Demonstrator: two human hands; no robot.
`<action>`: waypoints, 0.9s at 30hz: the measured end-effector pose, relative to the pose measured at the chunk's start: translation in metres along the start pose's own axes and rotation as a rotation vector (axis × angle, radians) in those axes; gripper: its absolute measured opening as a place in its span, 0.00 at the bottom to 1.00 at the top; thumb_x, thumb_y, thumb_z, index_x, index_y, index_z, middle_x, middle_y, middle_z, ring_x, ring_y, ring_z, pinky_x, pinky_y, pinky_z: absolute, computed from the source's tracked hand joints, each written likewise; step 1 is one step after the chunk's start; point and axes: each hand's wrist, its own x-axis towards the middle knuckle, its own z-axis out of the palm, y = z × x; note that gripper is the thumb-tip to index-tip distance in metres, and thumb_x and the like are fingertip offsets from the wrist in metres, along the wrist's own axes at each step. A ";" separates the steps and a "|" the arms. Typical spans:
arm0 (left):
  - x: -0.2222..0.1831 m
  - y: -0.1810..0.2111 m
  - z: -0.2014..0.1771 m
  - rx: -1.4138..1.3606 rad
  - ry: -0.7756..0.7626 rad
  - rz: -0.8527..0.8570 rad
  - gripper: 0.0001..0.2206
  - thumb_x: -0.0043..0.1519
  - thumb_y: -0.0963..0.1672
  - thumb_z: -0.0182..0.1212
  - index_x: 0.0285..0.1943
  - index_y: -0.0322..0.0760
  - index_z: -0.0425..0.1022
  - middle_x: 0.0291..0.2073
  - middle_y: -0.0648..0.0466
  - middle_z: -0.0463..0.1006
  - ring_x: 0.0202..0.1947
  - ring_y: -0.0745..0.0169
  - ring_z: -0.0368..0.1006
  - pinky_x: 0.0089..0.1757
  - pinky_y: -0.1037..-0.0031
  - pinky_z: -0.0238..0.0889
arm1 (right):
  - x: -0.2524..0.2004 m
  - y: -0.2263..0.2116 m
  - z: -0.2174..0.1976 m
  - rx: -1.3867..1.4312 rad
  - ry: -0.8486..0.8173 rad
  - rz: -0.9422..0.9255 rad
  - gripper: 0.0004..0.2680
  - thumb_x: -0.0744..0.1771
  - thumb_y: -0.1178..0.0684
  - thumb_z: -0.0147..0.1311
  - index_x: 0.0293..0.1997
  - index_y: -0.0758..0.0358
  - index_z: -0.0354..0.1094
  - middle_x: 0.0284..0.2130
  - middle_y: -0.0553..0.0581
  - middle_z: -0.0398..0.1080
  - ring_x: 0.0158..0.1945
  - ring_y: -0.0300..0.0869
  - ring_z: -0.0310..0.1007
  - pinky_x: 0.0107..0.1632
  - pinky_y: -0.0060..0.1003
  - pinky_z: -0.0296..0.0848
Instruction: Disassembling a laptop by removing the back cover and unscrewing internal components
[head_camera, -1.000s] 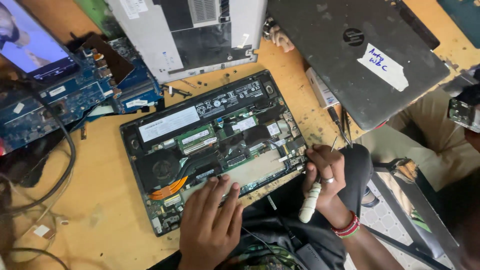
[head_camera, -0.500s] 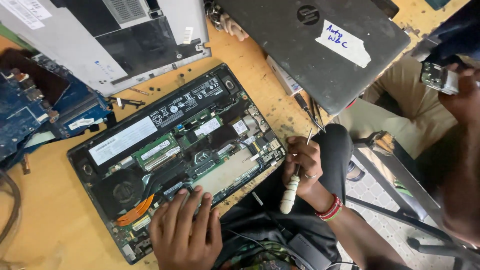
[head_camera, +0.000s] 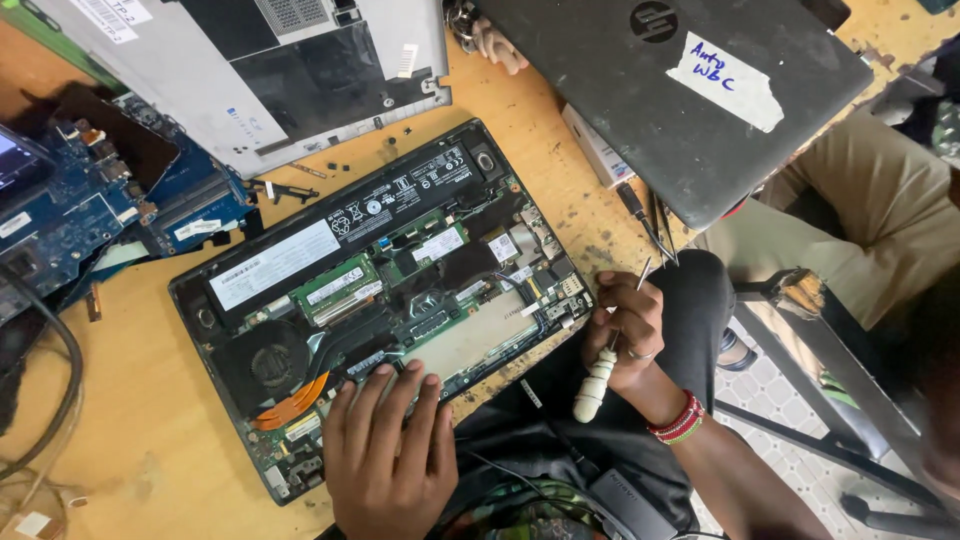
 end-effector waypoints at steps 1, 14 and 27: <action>0.000 0.000 0.000 0.001 -0.001 -0.001 0.11 0.65 0.47 0.60 0.48 0.39 0.83 0.51 0.50 0.82 0.52 0.48 0.77 0.52 0.49 0.67 | -0.001 0.000 0.000 0.001 0.000 0.001 0.04 0.70 0.62 0.47 0.39 0.63 0.56 0.33 0.64 0.64 0.43 0.56 0.68 0.48 0.49 0.78; -0.001 0.000 0.000 0.005 -0.032 -0.016 0.11 0.66 0.47 0.60 0.49 0.40 0.84 0.51 0.51 0.82 0.53 0.49 0.76 0.54 0.50 0.67 | -0.003 0.003 -0.002 0.012 -0.015 -0.008 0.04 0.70 0.62 0.47 0.38 0.62 0.56 0.33 0.62 0.62 0.40 0.54 0.66 0.48 0.48 0.78; 0.000 0.000 -0.001 -0.001 -0.018 -0.005 0.09 0.65 0.45 0.60 0.48 0.39 0.83 0.51 0.50 0.82 0.53 0.48 0.77 0.55 0.51 0.67 | -0.006 0.005 0.001 -0.016 0.015 -0.005 0.04 0.70 0.62 0.47 0.38 0.62 0.56 0.34 0.62 0.63 0.43 0.55 0.69 0.48 0.50 0.79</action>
